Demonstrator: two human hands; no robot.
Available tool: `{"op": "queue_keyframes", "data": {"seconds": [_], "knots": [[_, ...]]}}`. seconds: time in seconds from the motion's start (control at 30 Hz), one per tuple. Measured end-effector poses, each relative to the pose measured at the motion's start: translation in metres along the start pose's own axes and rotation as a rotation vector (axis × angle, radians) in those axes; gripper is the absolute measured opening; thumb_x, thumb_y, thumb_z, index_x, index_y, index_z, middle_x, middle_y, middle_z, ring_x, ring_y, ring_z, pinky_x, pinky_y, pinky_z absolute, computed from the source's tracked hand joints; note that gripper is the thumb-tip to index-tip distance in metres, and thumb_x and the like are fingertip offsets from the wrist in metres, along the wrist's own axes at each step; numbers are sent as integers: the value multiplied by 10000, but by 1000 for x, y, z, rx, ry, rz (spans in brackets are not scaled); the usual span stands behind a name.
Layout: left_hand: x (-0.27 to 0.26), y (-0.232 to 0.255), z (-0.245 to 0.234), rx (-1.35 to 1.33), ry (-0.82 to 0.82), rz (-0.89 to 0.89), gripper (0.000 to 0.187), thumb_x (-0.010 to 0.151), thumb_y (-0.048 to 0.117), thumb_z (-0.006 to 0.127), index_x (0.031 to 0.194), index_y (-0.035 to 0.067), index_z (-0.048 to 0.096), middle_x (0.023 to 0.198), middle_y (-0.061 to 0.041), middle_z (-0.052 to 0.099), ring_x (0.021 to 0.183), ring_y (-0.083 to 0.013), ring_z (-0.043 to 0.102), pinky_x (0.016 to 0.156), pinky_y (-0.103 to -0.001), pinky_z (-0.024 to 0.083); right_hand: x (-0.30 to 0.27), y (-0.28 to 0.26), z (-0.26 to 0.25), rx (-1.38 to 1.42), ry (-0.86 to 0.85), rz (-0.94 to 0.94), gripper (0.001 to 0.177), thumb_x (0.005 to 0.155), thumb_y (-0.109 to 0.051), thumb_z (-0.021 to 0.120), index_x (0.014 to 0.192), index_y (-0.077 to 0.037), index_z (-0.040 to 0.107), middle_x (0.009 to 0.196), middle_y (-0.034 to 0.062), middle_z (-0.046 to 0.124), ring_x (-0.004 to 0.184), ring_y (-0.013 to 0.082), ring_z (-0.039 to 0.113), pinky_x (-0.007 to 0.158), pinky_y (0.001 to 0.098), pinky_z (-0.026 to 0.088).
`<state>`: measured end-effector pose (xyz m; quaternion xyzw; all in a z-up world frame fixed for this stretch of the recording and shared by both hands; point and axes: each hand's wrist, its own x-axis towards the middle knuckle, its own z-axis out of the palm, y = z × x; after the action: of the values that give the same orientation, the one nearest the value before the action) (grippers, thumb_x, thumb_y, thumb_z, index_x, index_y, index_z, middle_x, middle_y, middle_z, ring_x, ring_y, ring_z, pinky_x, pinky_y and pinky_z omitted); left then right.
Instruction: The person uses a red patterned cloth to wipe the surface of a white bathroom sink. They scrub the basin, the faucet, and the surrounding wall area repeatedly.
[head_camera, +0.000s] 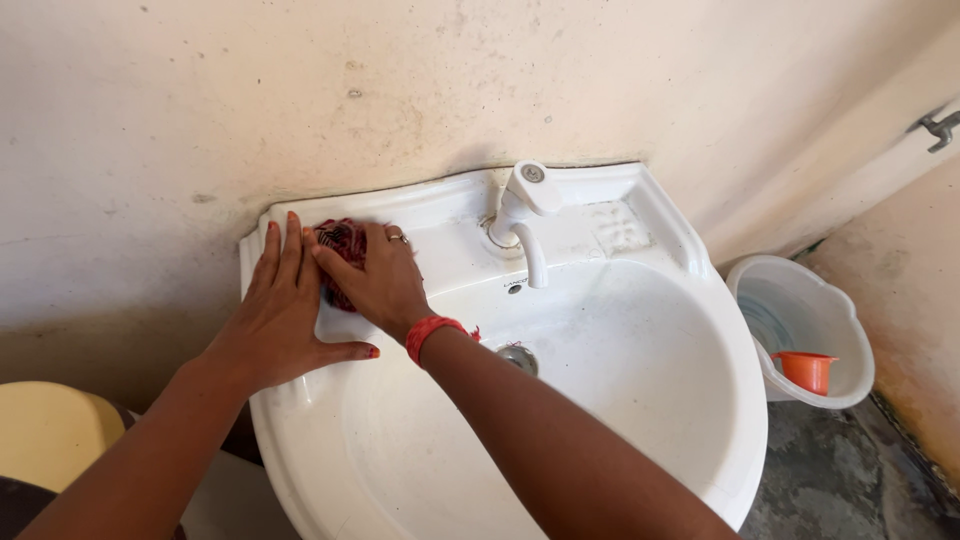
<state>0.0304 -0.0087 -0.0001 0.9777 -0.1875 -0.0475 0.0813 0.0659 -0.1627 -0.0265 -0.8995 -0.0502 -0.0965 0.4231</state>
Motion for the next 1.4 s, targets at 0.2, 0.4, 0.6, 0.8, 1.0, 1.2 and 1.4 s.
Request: {"op": "queue_keyframes", "data": {"seconds": [0.2,0.4,0.6,0.8,1.0,1.2,1.4], "knots": [[-9,-2,-3,-144,-94,-120,1694,513,861,802,1558,-72,-149,1604,-305,-259,1520,-369,-164,1218,-461,146,-13,16,4,-43,35,-359,532,979,-331,597,1482,-163,556,1416,233,580,1250,411,586,1117,484,483],[-15,-1,-3,-111,-63,-121,1704,486,882,773,1584,-43,-145,1623,-270,-211,1538,-335,-140,1238,-457,120,-18,17,-3,-126,-48,-528,681,864,-352,788,1442,-93,537,1419,330,491,1276,511,489,1055,553,401],[-16,-2,-11,-64,-140,-119,1673,527,891,779,1522,-70,-162,1632,-281,-215,1541,-348,-146,1244,-472,102,-44,11,-13,-21,-168,-382,540,889,-166,658,1428,-132,630,1332,200,642,1185,375,626,1023,437,510],[-31,-9,-13,6,-171,-87,1793,408,890,828,1578,1,-199,1696,-187,-204,1525,-278,-147,1232,-463,37,-36,8,-17,254,-3,-336,517,892,-26,599,1403,-95,640,1316,177,665,1203,320,653,1050,380,536],[-32,-10,-12,53,-169,-99,1743,437,915,801,1576,-6,-143,1699,-181,-138,1545,-267,-155,1240,-492,18,-2,-8,29,65,138,-525,495,943,-60,615,1437,-63,584,1526,216,499,1367,425,514,1103,457,445],[-30,-11,-13,43,-159,-82,1784,411,905,827,1570,-17,-167,1694,-204,-152,1510,-279,-174,1197,-525,8,-14,2,37,64,133,-497,442,990,-82,547,1426,-17,576,1506,216,537,1338,421,567,1131,463,468],[-31,-9,-14,123,-216,-108,1791,422,940,809,1575,-24,-165,1651,-209,-150,1536,-284,-169,1226,-532,15,-56,-4,7,132,-6,-395,446,904,-67,566,1342,-6,629,1305,228,664,1138,408,640,981,449,525]]}}
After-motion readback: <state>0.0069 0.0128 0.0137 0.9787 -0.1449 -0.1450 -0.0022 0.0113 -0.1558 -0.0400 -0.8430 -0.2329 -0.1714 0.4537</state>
